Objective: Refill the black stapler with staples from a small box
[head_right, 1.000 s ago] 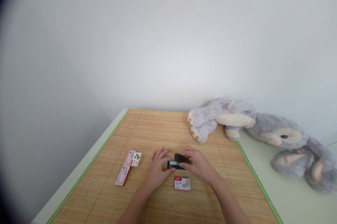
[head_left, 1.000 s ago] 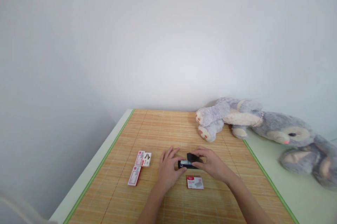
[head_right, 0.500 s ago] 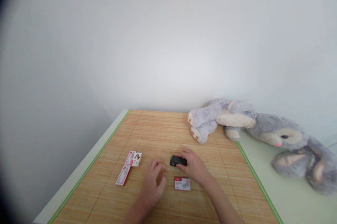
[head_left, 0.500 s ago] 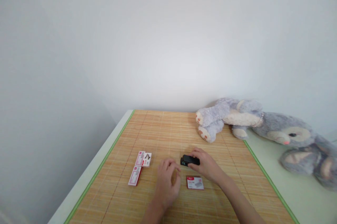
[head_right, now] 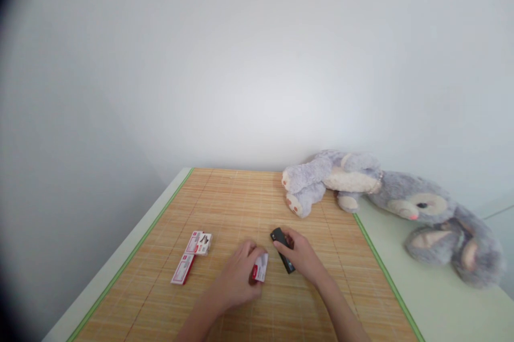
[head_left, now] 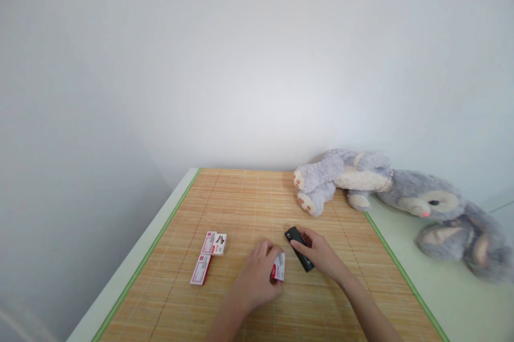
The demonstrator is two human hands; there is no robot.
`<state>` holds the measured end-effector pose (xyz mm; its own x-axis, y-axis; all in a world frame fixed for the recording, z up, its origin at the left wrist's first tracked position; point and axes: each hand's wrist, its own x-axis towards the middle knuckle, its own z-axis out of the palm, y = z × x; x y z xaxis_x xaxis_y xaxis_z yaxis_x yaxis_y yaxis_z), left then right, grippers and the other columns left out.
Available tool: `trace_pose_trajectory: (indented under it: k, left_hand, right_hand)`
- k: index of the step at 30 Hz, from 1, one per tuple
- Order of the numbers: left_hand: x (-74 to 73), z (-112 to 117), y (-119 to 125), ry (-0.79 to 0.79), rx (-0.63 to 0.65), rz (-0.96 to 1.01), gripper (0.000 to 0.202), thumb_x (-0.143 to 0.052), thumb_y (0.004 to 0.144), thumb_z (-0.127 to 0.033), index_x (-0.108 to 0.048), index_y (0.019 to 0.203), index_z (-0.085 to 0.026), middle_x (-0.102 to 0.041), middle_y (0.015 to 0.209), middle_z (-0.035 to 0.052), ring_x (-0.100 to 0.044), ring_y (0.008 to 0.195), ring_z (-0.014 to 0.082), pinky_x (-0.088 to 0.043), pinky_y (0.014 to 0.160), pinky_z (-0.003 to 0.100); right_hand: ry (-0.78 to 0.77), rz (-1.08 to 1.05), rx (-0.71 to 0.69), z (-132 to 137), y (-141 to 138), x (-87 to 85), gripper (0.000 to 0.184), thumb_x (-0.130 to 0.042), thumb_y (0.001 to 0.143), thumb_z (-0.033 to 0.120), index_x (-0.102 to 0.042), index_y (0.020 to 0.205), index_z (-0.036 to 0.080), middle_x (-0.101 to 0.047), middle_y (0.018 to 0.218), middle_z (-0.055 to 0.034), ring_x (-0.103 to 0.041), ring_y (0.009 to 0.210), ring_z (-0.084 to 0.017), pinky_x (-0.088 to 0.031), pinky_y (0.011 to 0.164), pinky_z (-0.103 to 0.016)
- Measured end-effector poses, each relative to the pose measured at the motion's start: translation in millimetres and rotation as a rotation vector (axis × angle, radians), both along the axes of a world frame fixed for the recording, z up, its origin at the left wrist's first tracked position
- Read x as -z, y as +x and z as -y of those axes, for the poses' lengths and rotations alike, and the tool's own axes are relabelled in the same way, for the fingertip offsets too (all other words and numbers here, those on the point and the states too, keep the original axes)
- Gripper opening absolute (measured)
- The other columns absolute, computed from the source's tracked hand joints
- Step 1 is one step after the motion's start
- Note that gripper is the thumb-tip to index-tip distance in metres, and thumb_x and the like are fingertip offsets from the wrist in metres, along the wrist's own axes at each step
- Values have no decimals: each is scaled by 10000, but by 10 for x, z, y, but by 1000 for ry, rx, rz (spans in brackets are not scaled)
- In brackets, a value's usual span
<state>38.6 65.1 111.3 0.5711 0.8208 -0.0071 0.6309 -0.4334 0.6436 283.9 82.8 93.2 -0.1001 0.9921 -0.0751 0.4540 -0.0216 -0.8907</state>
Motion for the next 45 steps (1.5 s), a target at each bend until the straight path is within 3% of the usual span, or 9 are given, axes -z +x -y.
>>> trace_pose_trajectory:
  k: [5,11,19,23,26,31,37,42,45]
  left_hand:
    - [93,-17,49,-3,-32,36,615,-829,675,-358,-620,1251,-315,-574,1261,55,-530,1201,303,-452,1048,421]
    - [102,-48,90,-28,33,48,696,-830,689,-371,-604,1347,-339,-588,1313,55,-528,1218,316,-431,1061,435]
    - [121,-194,69,-25,53,56,648,-764,694,-286,-621,1325,-314,-589,1322,60,-530,1243,306,-429,1095,423]
    - [112,-182,-2,-31,28,76,876,-847,672,-378,-510,1479,-329,-520,1460,82,-482,1353,334,-413,1153,464]
    - [70,-168,-282,51,-97,84,902,-813,768,-468,-397,1563,-377,-465,1530,69,-448,1408,320,-390,1188,487]
    - [150,-183,-1168,267,-594,-138,484,-614,917,-427,-584,1387,-317,-580,1338,86,-531,1296,322,-412,1142,525]
    - [367,-98,-1846,37,-846,-286,630,-604,837,-482,-563,1387,-176,-608,1235,132,-628,1141,340,-507,1005,502]
    - [153,32,-1493,89,-991,-46,629,-625,823,-609,-614,1301,-200,-613,1171,102,-660,818,243,-571,815,440]
    - [30,69,-886,-9,-768,213,508,-648,846,-587,-664,1214,-237,-622,1140,77,-648,778,205,-558,686,359]
  right_hand:
    - [-60,-162,107,207,-68,212,575,-599,902,689,-703,1150,180,-700,886,-34,-625,784,-209,-510,687,-317]
    - [-109,-312,205,340,-248,358,631,-620,870,737,-670,1196,199,-674,863,-23,-622,719,-189,-497,577,-276]
    - [-110,-398,236,270,-362,394,596,-660,859,709,-684,1177,205,-670,839,-18,-579,634,-166,-436,470,-251]
    - [-109,-410,263,277,-351,359,669,-655,853,721,-648,1277,205,-684,860,-33,-601,661,-182,-467,496,-272]
    - [-115,-406,340,404,-250,326,703,-614,879,727,-599,1349,206,-660,790,-20,-590,630,-185,-481,516,-294]
    - [-132,-360,460,722,39,295,625,-576,898,727,-641,1284,240,-655,802,-33,-579,602,-192,-469,493,-311]
    - [-166,-342,480,894,123,303,650,-574,879,763,-660,1258,242,-650,818,-22,-568,576,-170,-457,482,-298]
    - [-204,-344,439,859,-61,194,723,-613,853,770,-655,1312,212,-628,728,1,-552,573,-162,-435,487,-273]
    - [-163,-303,400,793,-174,98,731,-615,851,769,-667,1327,217,-649,718,-12,-583,612,-186,-469,528,-291]
